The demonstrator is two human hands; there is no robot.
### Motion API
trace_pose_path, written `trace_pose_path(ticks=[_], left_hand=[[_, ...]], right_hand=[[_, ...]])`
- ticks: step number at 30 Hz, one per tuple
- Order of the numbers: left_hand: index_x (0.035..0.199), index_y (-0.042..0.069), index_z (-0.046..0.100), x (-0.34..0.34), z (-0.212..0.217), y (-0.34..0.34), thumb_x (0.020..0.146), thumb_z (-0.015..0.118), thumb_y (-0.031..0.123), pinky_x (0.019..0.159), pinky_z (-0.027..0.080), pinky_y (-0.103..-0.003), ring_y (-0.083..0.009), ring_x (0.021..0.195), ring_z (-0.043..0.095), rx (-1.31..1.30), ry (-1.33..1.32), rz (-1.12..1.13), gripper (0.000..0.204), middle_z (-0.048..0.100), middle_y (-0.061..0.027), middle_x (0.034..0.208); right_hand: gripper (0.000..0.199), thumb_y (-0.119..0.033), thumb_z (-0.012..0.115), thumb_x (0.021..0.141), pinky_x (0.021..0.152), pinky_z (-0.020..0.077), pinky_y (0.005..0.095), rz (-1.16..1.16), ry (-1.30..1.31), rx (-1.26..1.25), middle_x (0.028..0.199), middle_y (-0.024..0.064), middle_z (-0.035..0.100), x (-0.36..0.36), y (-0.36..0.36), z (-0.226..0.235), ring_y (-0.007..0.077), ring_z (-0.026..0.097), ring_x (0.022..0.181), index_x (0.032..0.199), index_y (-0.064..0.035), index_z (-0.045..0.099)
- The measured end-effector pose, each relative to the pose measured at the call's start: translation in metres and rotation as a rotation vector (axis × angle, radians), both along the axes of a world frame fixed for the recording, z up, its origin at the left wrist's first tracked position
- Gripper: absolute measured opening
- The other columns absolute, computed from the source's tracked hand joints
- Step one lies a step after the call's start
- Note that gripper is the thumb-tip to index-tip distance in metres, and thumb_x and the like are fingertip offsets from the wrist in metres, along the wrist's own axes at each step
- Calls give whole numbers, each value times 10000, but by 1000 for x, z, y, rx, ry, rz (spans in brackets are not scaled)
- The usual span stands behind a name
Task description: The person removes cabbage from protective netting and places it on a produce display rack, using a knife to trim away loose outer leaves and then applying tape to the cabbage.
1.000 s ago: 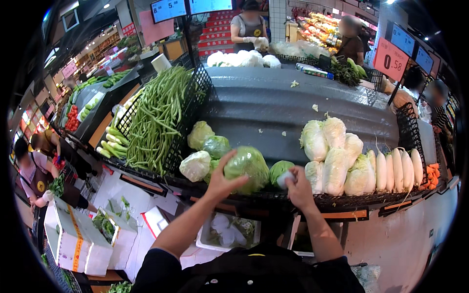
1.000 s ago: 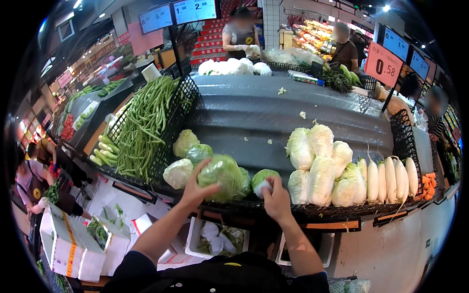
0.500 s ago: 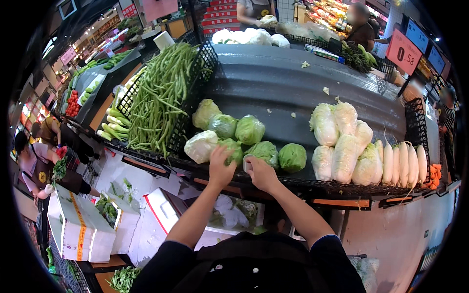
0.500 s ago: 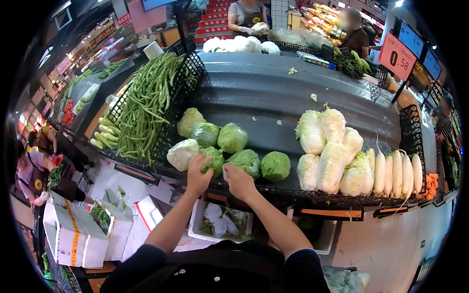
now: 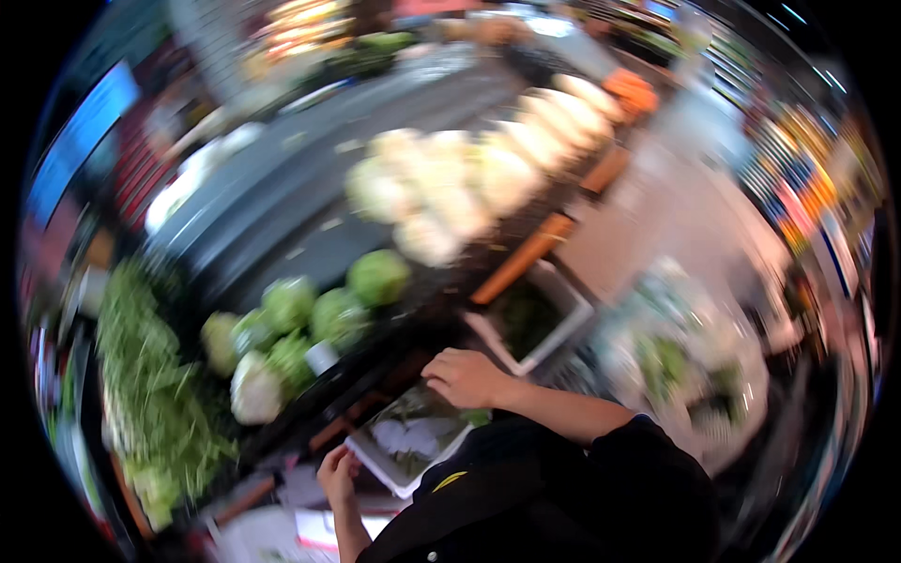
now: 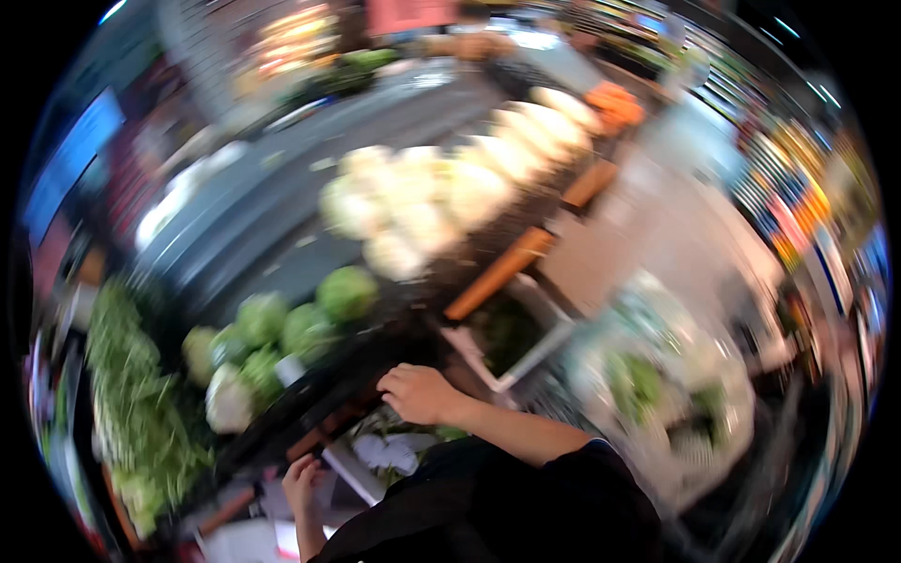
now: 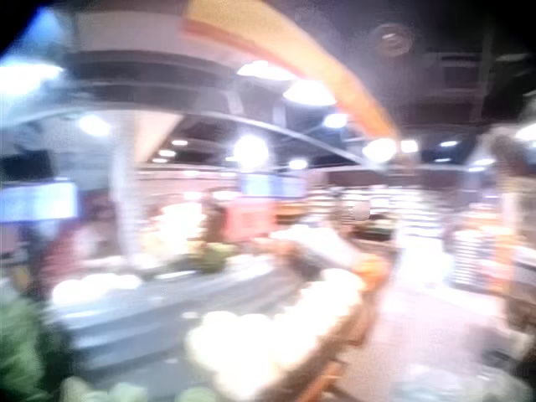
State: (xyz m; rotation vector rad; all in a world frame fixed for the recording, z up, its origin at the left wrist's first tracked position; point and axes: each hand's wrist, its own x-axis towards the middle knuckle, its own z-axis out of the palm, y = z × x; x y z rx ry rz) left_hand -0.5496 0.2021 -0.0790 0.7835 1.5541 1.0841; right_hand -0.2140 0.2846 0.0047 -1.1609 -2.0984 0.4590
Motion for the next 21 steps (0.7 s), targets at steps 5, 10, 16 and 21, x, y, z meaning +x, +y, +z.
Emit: trace_pose_path(ticks=[5, 10, 16, 21], left_hand=[[1115, -11, 624, 38, -3, 43, 846, 599, 42, 516, 451, -187, -99, 665, 621, -76, 245, -404, 276, 678, -79, 898], [1122, -38, 612, 100, 8, 70, 860, 591, 50, 533, 468, -191, -99, 670, 628, -91, 169, -554, 277, 679, -96, 906], [1115, -37, 625, 227, 39, 89, 851, 605, 60, 599, 478, -208, -120, 736, 639, 10, 156, -837, 282, 684, -109, 929], [1128, -24, 627, 360, 94, 60, 881, 574, 32, 720, 492, -234, -153, 836, 650, -9, -109, -1183, 258, 679, -120, 998]], right_hand=[[231, 29, 587, 701, 722, 507, 397, -775, 79, 158, 843, 129, 601, 123, -117, 10, 321, 599, 813, 907, -61, 640], [185, 75, 561, 728, 744, 487, 369, -1571, 211, 118, 848, 142, 610, 256, -258, -18, 296, 598, 810, 877, -15, 624], [434, -196, 678, 724, 934, 433, 437, -1736, -194, -286, 999, 188, 601, 342, -307, -67, 360, 552, 1040, 1087, 4, 550], [378, -187, 619, 766, 913, 446, 474, -1766, -142, -650, 1021, 258, 573, 396, -289, -59, 397, 542, 1048, 1063, 22, 516]])
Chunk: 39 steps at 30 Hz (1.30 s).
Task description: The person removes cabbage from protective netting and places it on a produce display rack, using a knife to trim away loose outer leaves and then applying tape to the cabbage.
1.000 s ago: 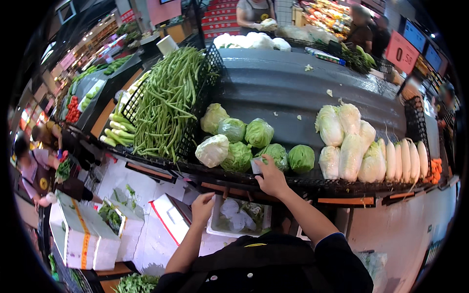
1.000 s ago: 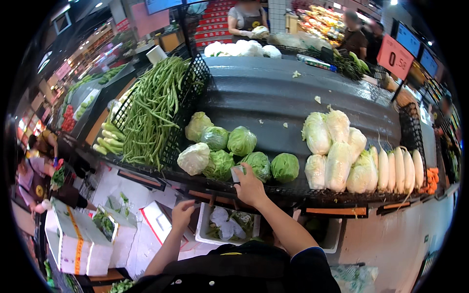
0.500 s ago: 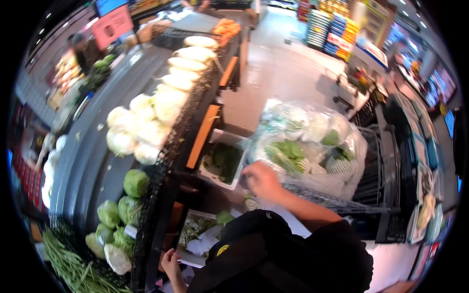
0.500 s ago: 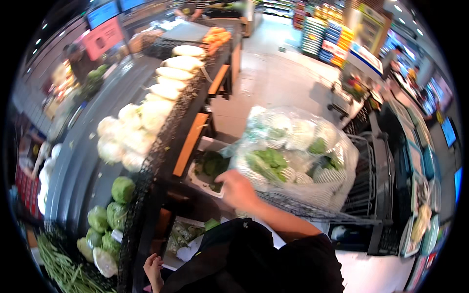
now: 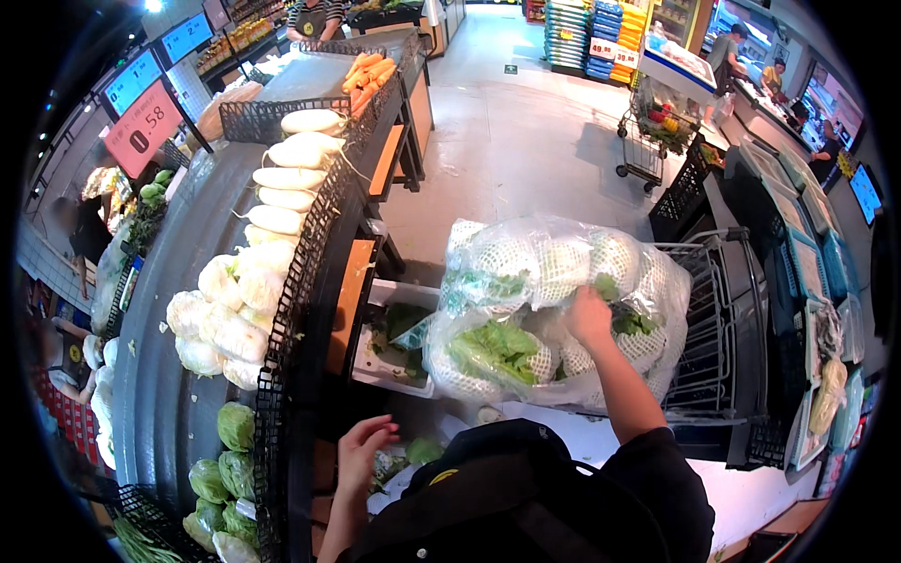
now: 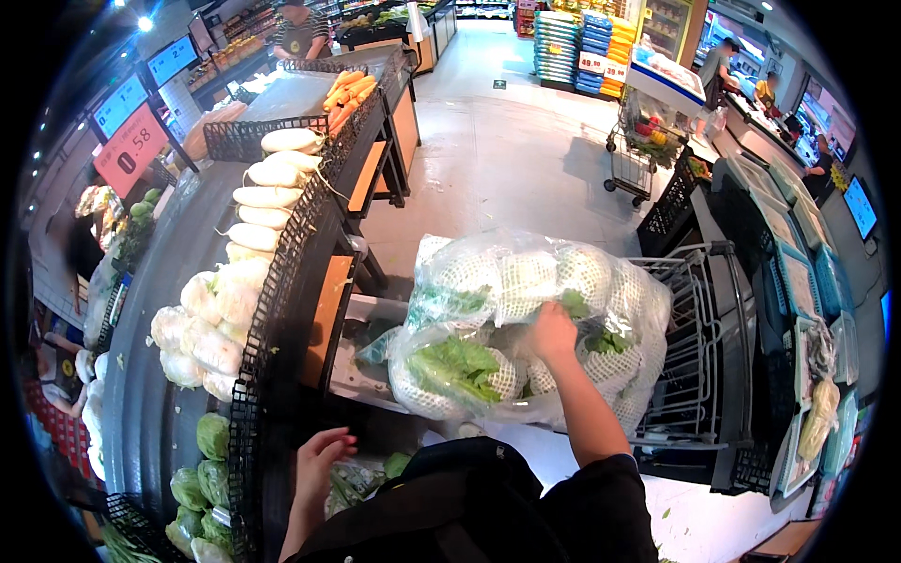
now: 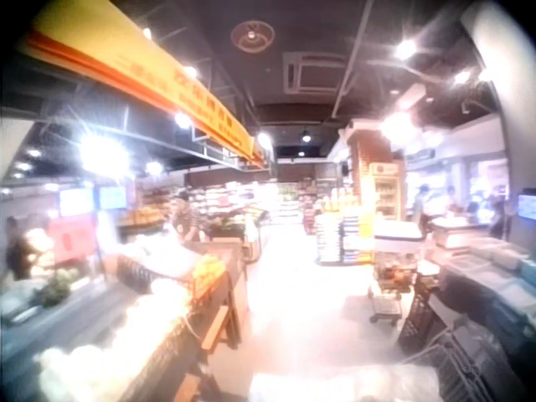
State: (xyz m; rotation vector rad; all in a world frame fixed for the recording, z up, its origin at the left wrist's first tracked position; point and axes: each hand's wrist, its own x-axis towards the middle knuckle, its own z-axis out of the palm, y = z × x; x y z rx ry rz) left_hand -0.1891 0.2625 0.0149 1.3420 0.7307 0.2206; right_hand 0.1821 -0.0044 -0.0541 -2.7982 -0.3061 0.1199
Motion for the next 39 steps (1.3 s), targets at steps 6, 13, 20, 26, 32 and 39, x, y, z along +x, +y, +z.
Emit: trace_pose_path(ticks=[6, 13, 20, 26, 32, 39], left_hand=[[1248, -42, 539, 137, 29, -34, 946, 542, 116, 877, 502, -302, -197, 995, 636, -201, -38, -647, 341, 643, -151, 1127], [1211, -3, 537, 281, -57, -94, 862, 621, 151, 923, 479, -333, -236, 1068, 584, -696, 113, -524, 390, 582, -129, 1177], [1049, 145, 613, 304, -95, -122, 805, 670, 328, 877, 441, -464, -223, 981, 543, -986, 240, -215, 311, 599, -34, 1055], [1184, 180, 540, 292, -72, -131, 754, 701, 464, 778, 477, -398, -226, 923, 590, -785, 265, -325, 540, 580, -31, 1161], [1210, 129, 525, 266, -56, -130, 847, 651, 402, 787, 492, -326, -205, 945, 628, -834, 230, -439, 471, 600, -44, 1129], [1218, 93, 520, 289, -75, -122, 867, 559, 466, 596, 519, -333, -221, 738, 642, -702, 418, -451, 514, 607, -100, 1073]], right_hand=[[502, -193, 600, 863, 937, 404, 484, 120, -532, 244, 1119, 273, 538, 22, -3, 10, 423, 505, 1044, 1274, 53, 450], [701, -450, 562, 878, 1101, 232, 504, 211, -470, 208, 1316, 264, 471, 57, 32, 9, 435, 411, 1235, 1346, 49, 408], [758, -455, 684, 773, 1015, 296, 521, 400, -578, 205, 974, 204, 577, -18, -20, 2, 381, 513, 1004, 1259, 89, 476], [416, -314, 672, 847, 659, 409, 399, -40, -165, 653, 689, 104, 501, -38, -34, -36, 270, 499, 658, 1046, 46, 601], [236, -194, 589, 901, 796, 449, 415, 238, -586, 175, 1001, 157, 626, -20, -80, -105, 335, 583, 899, 1016, 11, 602], [380, -228, 427, 967, 1014, 340, 417, 59, -123, 175, 1272, 173, 526, 7, -102, -152, 312, 486, 1176, 1284, -30, 490]])
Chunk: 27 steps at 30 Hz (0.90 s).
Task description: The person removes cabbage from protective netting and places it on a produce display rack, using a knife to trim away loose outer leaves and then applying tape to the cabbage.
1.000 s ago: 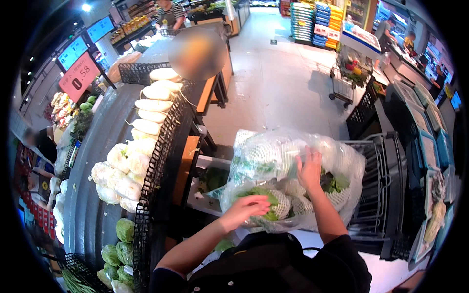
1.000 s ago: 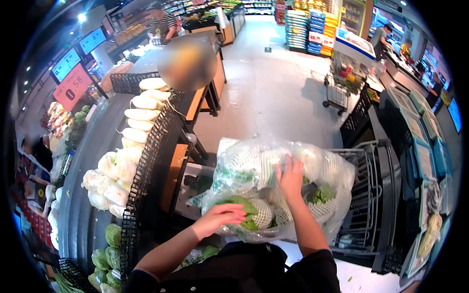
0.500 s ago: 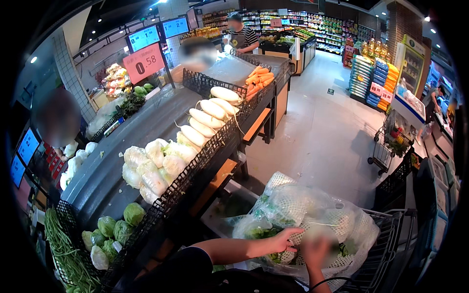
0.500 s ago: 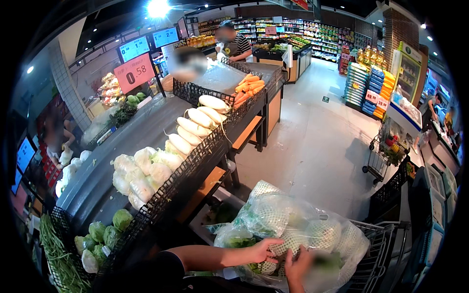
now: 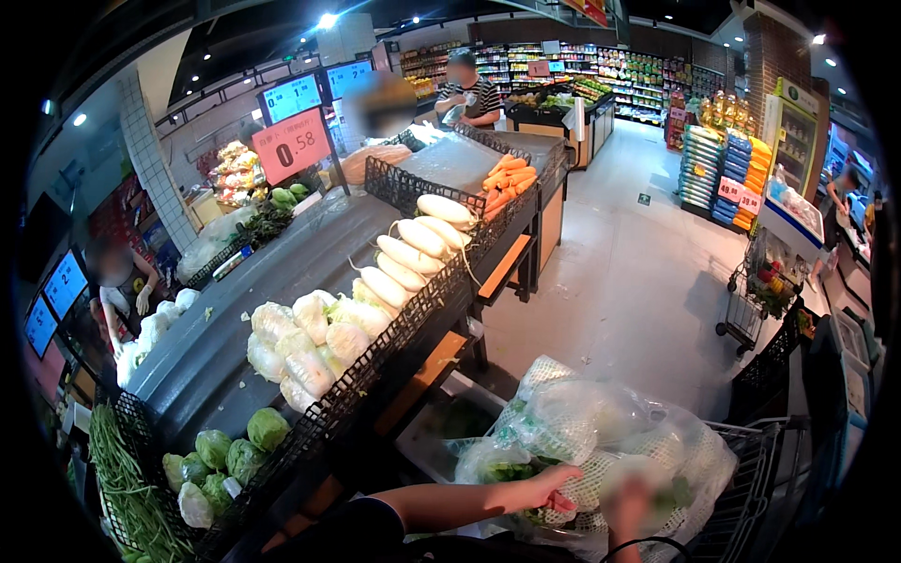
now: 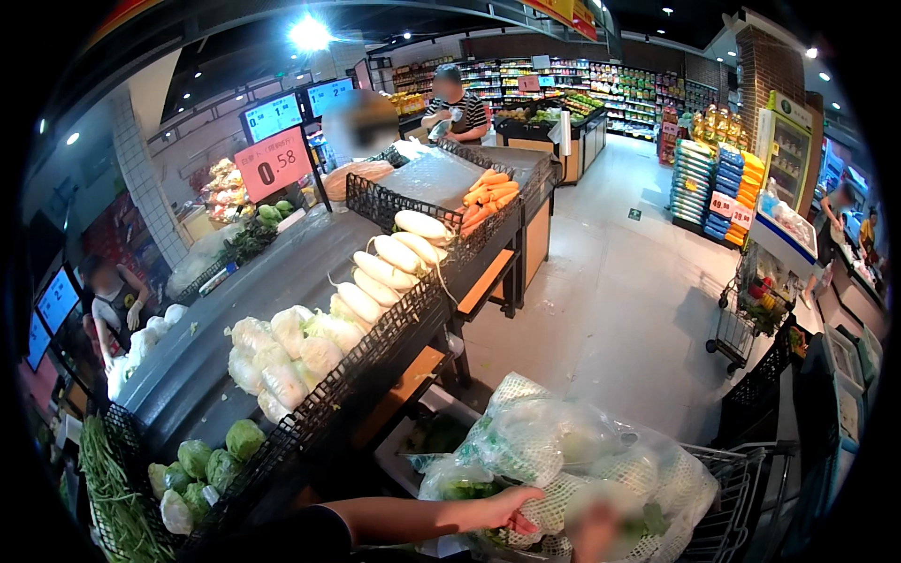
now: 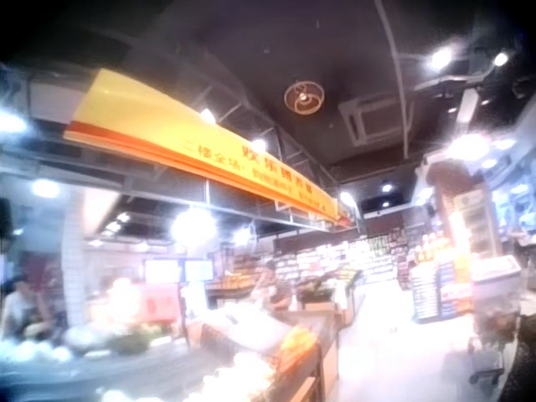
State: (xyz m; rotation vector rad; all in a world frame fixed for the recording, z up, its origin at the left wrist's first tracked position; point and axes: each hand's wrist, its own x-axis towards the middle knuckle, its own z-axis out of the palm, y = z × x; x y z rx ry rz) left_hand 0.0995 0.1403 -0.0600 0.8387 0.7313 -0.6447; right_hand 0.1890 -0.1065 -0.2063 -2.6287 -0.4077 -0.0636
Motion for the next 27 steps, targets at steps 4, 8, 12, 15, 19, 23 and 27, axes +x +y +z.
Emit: trace_pose_path(ticks=[4, 8, 12, 15, 19, 23, 27], left_hand=[[1206, 100, 527, 11, -5, 6, 864, 505, 558, 515, 501, -326, -215, 610, 625, -76, 61, -226, 573, 648, -119, 924], [1274, 114, 482, -8, 29, -4, 854, 497, 618, 472, 470, -282, -168, 540, 595, 57, -181, -316, 656, 637, -88, 865], [1482, 108, 144, -34, 86, 1, 824, 591, 601, 626, 498, -298, -184, 831, 608, 280, -339, -323, 936, 447, -110, 1315], [1514, 109, 56, -59, 114, 13, 836, 653, 496, 930, 436, -355, -185, 1259, 416, 266, -677, -129, 983, 393, -97, 1405], [1446, 89, 285, -100, 128, 54, 943, 430, 495, 1055, 363, -409, -236, 1280, 436, -269, -594, 543, 662, 420, -86, 1427], [1385, 33, 407, -191, 131, 106, 894, 335, 687, 1047, 381, -459, -322, 1233, 496, -177, -745, 831, 821, 473, -164, 1381], [1342, 23, 463, -311, 112, 126, 958, 390, 397, 993, 433, -408, -272, 1161, 553, -246, -862, 920, 540, 553, -140, 1295]], right_hand=[[408, -229, 429, 977, 1023, 352, 426, -151, 370, 506, 1313, 176, 501, -8, 2, 9, 297, 463, 1226, 1334, -34, 462], [397, -220, 470, 961, 993, 377, 432, -314, 722, 1043, 1282, 177, 510, -20, 4, 41, 296, 473, 1201, 1307, -26, 473], [367, -209, 519, 930, 961, 392, 433, -261, 531, 1103, 1216, 176, 542, -31, 16, 116, 307, 504, 1138, 1239, -12, 512], [346, -201, 556, 906, 938, 403, 433, -20, 198, 857, 1167, 176, 566, -66, 32, 184, 316, 528, 1092, 1187, -1, 541], [319, -191, 606, 875, 906, 418, 434, 489, -113, 472, 1101, 176, 599, -119, 64, 258, 328, 559, 1029, 1119, 13, 581], [710, -277, 691, 808, 1069, 287, 440, 996, 481, 977, 1309, 172, 448, -127, 165, 288, 306, 403, 1256, 1376, 3, 372], [771, -252, 711, 788, 1076, 284, 424, 1006, 1175, 922, 1331, 135, 437, -196, 237, 297, 274, 386, 1277, 1422, -37, 329]])
